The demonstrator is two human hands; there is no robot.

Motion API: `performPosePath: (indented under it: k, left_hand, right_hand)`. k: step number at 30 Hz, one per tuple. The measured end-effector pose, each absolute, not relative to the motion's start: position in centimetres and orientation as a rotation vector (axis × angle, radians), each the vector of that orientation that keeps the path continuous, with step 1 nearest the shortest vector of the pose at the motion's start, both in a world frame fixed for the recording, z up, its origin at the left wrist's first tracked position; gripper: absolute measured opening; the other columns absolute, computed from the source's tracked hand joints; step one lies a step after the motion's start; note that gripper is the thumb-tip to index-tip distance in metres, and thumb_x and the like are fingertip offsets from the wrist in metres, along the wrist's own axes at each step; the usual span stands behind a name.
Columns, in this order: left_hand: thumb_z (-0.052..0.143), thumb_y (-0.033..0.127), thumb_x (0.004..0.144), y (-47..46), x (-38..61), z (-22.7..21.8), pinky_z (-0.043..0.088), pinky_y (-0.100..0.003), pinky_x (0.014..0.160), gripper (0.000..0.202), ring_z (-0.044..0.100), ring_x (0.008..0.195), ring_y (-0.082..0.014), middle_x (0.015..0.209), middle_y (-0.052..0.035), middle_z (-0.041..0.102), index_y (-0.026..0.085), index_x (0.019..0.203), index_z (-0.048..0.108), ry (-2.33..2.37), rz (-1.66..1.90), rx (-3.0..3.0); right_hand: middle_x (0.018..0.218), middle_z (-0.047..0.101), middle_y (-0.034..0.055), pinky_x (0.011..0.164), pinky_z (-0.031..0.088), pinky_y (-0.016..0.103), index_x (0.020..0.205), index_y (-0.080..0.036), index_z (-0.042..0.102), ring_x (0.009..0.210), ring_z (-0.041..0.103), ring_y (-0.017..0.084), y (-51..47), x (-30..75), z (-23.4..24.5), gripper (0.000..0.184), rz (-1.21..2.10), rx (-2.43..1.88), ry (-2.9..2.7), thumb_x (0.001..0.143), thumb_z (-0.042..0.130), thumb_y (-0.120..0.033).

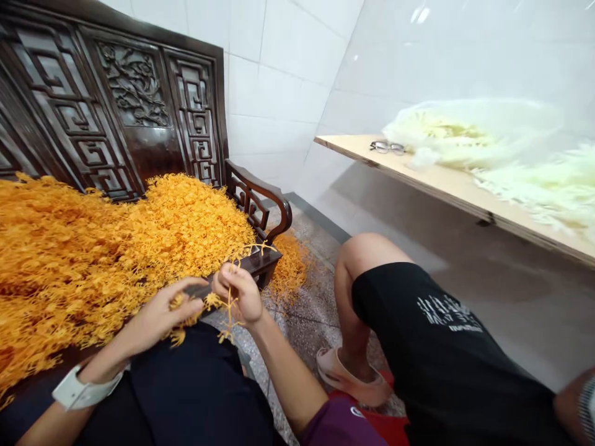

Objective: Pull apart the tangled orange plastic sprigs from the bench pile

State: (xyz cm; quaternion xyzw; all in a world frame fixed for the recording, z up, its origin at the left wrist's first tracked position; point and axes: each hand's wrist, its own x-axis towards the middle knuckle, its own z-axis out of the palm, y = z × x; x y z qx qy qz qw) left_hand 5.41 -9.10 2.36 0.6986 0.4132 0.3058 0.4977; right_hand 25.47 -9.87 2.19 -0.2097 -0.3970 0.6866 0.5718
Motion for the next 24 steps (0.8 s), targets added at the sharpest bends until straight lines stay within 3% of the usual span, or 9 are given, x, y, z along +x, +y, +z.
performPosePath:
  k: [3,5,9,11,14,17,19,24]
  left_hand:
    - [0.068,0.057,0.093,-9.3,5.9,1.8,0.045,-0.032,0.074,0.033,0.064,0.081,-0.0257,0.08,-0.0046,0.07,0.025,0.097,0.078,1.0,0.466,2.095]
    - [0.055,0.055,0.101,-9.6,6.0,1.7,0.044,-0.033,0.078,0.042,0.062,0.083,-0.0252,0.076,-0.0052,0.065,0.023,0.083,0.075,1.011,0.397,2.228]
    - [0.056,0.036,0.103,-10.4,6.3,1.8,0.047,-0.041,0.095,0.024,0.06,0.109,-0.0288,0.11,-0.0105,0.066,0.022,0.098,0.074,1.013,0.447,2.42]
    - [0.054,0.027,0.102,-10.9,6.6,1.7,0.047,-0.045,0.097,0.02,0.059,0.113,-0.0311,0.119,-0.0126,0.064,0.02,0.104,0.072,1.033,0.425,2.537]
    - [0.05,0.022,0.102,-11.3,6.9,1.4,0.049,-0.045,0.091,0.019,0.064,0.105,-0.0312,0.112,-0.0122,0.069,0.017,0.105,0.068,1.007,0.31,2.585]
    - [0.05,0.021,0.102,-11.5,6.8,1.2,0.05,-0.04,0.086,0.017,0.069,0.099,-0.0286,0.106,-0.0094,0.072,0.018,0.104,0.067,0.881,0.218,2.543]
    - [0.051,0.021,0.102,-11.6,6.5,1.3,0.049,-0.037,0.081,0.015,0.071,0.094,-0.0269,0.103,-0.0078,0.073,0.019,0.101,0.065,0.814,0.166,2.522]
    - [0.05,0.023,0.104,-11.9,6.2,1.9,0.038,-0.033,0.064,0.013,0.068,0.075,-0.0236,0.087,-0.0049,0.07,0.02,0.095,0.058,0.819,0.081,2.466]
  right_hand:
    - [0.052,0.032,-0.0064,0.054,0.022,0.029,0.068,-0.023,0.036,0.05,0.025,0.011,-10.2,26.2,2.7,0.047,1.574,-0.558,-1.089,0.095,0.064,-0.05]
    - [0.057,0.036,-0.0058,0.055,0.024,0.029,0.07,-0.022,0.039,0.053,0.028,0.011,-10.4,27.0,3.1,0.045,1.465,-0.684,-1.299,0.099,0.062,-0.049]
    - [0.08,0.05,-0.0005,0.069,0.035,0.029,0.08,-0.02,0.052,0.072,0.045,0.014,-11.0,28.2,3.6,0.034,1.067,-0.98,-1.864,0.102,0.061,-0.044]
    - [0.088,0.056,0.0015,0.074,0.037,0.03,0.09,-0.02,0.055,0.08,0.051,0.016,-11.4,28.3,3.7,0.026,0.914,-1.084,-2.081,0.103,0.06,-0.041]
    - [0.085,0.059,0.0018,0.071,0.035,0.03,0.095,-0.02,0.057,0.075,0.052,0.016,-11.9,28.5,3.5,0.024,0.874,-1.144,-2.291,0.107,0.052,-0.039]
    - [0.07,0.052,-0.002,0.062,0.03,0.028,0.085,-0.018,0.058,0.062,0.046,0.012,-11.8,29.0,2.8,0.033,0.955,-1.066,-2.423,0.109,0.049,-0.04]
    - [0.064,0.045,-0.0045,0.059,0.029,0.025,0.08,-0.017,0.057,0.058,0.042,0.01,-11.4,29.8,1.9,0.038,1.049,-1.004,-2.422,0.107,0.052,-0.043]
    - [0.065,0.045,-0.0052,0.058,0.033,0.021,0.077,-0.015,0.057,0.06,0.04,0.007,-10.6,32.3,0.0,0.041,1.317,-0.964,-2.252,0.099,0.066,-0.049]
